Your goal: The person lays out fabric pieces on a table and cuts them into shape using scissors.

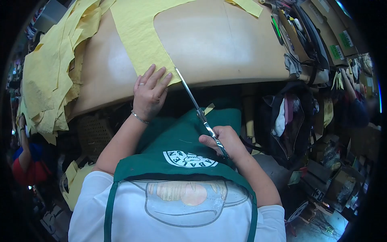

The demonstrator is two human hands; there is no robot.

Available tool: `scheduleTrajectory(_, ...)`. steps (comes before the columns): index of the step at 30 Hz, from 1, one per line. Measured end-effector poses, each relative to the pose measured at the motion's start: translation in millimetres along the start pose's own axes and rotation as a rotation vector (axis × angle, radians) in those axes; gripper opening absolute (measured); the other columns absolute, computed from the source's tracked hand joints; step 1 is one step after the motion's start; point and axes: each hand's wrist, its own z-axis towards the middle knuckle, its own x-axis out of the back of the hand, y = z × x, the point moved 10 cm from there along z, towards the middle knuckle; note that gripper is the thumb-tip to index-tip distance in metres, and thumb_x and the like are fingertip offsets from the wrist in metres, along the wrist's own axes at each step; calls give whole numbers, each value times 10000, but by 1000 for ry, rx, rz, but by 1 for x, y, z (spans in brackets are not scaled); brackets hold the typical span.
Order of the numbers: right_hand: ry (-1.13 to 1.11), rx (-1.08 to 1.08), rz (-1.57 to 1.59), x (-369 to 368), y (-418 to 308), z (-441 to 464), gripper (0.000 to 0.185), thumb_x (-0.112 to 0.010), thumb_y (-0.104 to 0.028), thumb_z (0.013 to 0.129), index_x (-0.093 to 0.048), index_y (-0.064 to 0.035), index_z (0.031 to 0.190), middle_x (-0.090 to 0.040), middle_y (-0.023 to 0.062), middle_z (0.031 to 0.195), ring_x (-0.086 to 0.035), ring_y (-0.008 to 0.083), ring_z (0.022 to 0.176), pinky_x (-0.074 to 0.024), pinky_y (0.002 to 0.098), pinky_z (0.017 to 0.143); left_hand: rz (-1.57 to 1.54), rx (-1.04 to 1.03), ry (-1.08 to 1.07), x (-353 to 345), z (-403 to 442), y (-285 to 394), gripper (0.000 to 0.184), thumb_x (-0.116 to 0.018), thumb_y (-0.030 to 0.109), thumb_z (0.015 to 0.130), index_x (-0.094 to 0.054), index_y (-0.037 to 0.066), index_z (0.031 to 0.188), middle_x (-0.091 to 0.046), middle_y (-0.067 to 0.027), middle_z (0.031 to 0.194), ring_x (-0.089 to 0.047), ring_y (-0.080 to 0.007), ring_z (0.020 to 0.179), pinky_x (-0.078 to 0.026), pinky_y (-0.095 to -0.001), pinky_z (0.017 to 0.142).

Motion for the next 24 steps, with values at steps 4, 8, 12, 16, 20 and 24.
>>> scheduleTrajectory(4, -61, 17, 15, -1, 2, 2, 610, -608, -640, 594, -463, -47, 614, -443, 8, 498, -477, 97, 440, -404, 236, 418, -3, -15, 2, 1, 0, 0, 420, -616, 112, 680, -551, 226, 1079, -485, -11, 1167, -396, -238, 1151, -324, -456, 899)
scheduleTrajectory(8, -144, 73, 27, -6, -5, 8, 649, -556, -679, 605, -482, -39, 677, -465, 20, 532, -504, 110, 483, -415, 238, 449, -23, -42, -8, 4, -2, 4, 418, -614, 104, 679, -556, 227, 1074, -490, -17, 1163, -407, -247, 1141, -331, -449, 893)
scheduleTrajectory(12, -152, 89, -3, -7, -14, 17, 692, -510, -720, 600, -484, -33, 681, -469, 23, 534, -507, 116, 485, -418, 239, 456, -49, -53, -14, 7, -5, 13, 419, -620, 102, 674, -561, 227, 1070, -499, -22, 1151, -419, -252, 1130, -340, -442, 885)
scheduleTrajectory(16, -136, 87, -3, -7, -17, 19, 692, -507, -723, 599, -483, -36, 676, -470, 24, 534, -505, 115, 482, -418, 237, 454, -68, -57, -10, 9, -7, 16, 429, -627, 102, 666, -563, 228, 1071, -504, -27, 1144, -422, -256, 1128, -344, -439, 878)
scheduleTrajectory(20, -129, 85, -5, -7, -15, 16, 696, -503, -728, 594, -480, -37, 672, -465, 21, 532, -503, 111, 478, -416, 236, 448, -59, -58, -8, 9, -9, 17, 442, -629, 103, 660, -560, 231, 1078, -503, -28, 1147, -422, -255, 1128, -346, -438, 874)
scheduleTrajectory(24, -148, 103, 9, -8, -15, 11, 687, -487, -730, 604, -458, -48, 680, -466, 8, 547, -491, 88, 486, -396, 205, 436, -46, -69, -9, 9, -12, 19, 438, -626, 113, 663, -560, 234, 1079, -500, -28, 1151, -420, -253, 1129, -344, -439, 872)
